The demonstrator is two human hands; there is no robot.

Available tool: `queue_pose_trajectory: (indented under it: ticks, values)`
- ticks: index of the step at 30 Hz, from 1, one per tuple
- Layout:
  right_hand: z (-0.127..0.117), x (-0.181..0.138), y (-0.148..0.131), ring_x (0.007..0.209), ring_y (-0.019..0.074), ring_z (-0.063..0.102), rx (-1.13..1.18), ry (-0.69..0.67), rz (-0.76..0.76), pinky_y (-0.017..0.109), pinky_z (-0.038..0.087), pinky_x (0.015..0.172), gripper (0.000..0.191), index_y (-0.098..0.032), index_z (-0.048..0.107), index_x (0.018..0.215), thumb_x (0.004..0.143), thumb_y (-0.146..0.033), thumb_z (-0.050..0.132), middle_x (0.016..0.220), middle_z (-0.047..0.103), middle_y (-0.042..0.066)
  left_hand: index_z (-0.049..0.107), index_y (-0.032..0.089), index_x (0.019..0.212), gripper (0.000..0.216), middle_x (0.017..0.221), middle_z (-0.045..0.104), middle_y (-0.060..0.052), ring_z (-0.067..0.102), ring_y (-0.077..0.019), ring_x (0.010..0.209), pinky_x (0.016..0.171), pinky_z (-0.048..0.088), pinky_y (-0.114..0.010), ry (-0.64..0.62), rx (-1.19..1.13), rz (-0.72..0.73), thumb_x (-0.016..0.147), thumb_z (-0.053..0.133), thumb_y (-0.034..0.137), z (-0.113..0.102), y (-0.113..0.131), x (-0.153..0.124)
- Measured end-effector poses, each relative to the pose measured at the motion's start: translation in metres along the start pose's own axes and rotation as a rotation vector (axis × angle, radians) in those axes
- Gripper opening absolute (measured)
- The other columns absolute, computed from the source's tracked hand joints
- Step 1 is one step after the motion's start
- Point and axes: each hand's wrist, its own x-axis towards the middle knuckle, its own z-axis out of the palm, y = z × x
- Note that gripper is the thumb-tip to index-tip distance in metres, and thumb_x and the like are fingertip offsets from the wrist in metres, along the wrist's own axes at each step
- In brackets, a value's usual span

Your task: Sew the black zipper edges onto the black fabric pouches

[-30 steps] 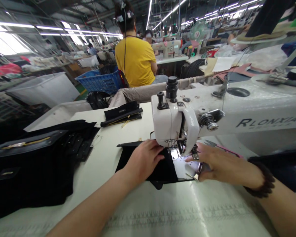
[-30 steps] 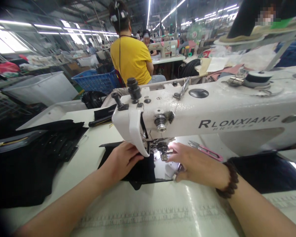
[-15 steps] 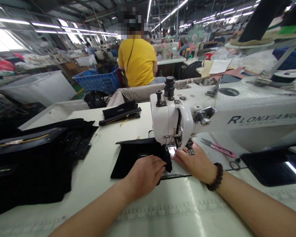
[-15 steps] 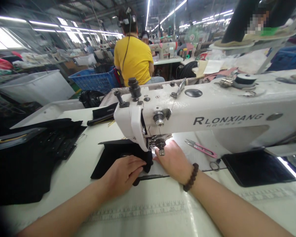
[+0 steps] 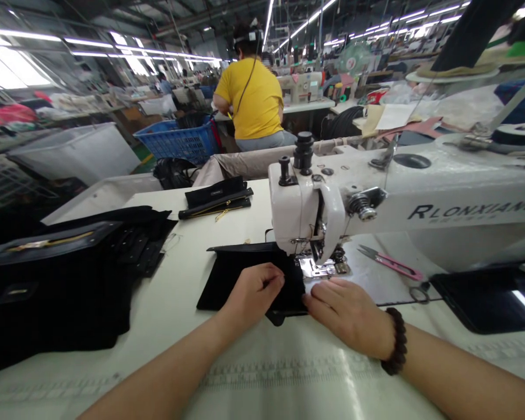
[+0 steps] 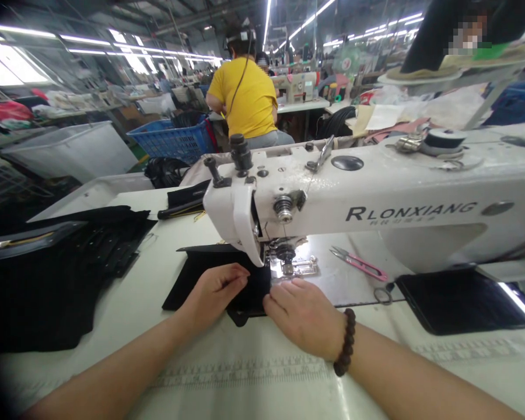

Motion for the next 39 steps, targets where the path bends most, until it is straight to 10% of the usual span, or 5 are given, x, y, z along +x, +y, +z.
queue_pose_trajectory:
  ticks: [11, 39]
  values:
    - [0.006, -0.005, -0.006, 0.053, 0.0130, 0.040, 0.046, -0.137, -0.011, 0.030, 0.022, 0.049, 0.030, -0.014, 0.054, 0.067, 0.087, -0.008, 0.032, 0.061, 0.048, 0.002, 0.058, 0.009, 0.097, 0.024, 0.095, 0.063, -0.010, 0.055, -0.0173, 0.090, 0.084, 0.048, -0.032, -0.020, 0.494, 0.648, 0.081, 0.039, 0.008, 0.009, 0.000, -0.014]
    - [0.014, -0.010, -0.023, 0.057, 0.0163, 0.051, -0.015, -0.335, 0.083, 0.027, 0.034, 0.045, 0.021, -0.016, 0.056, 0.082, 0.081, -0.007, 0.038, 0.068, 0.057, 0.005, 0.055, 0.009, 0.101, 0.022, 0.106, 0.060, -0.006, 0.053, -0.0188, 0.093, 0.083, 0.045, -0.032, 0.000, 0.595, 0.593, 0.084, 0.041, 0.013, 0.032, -0.020, -0.023]
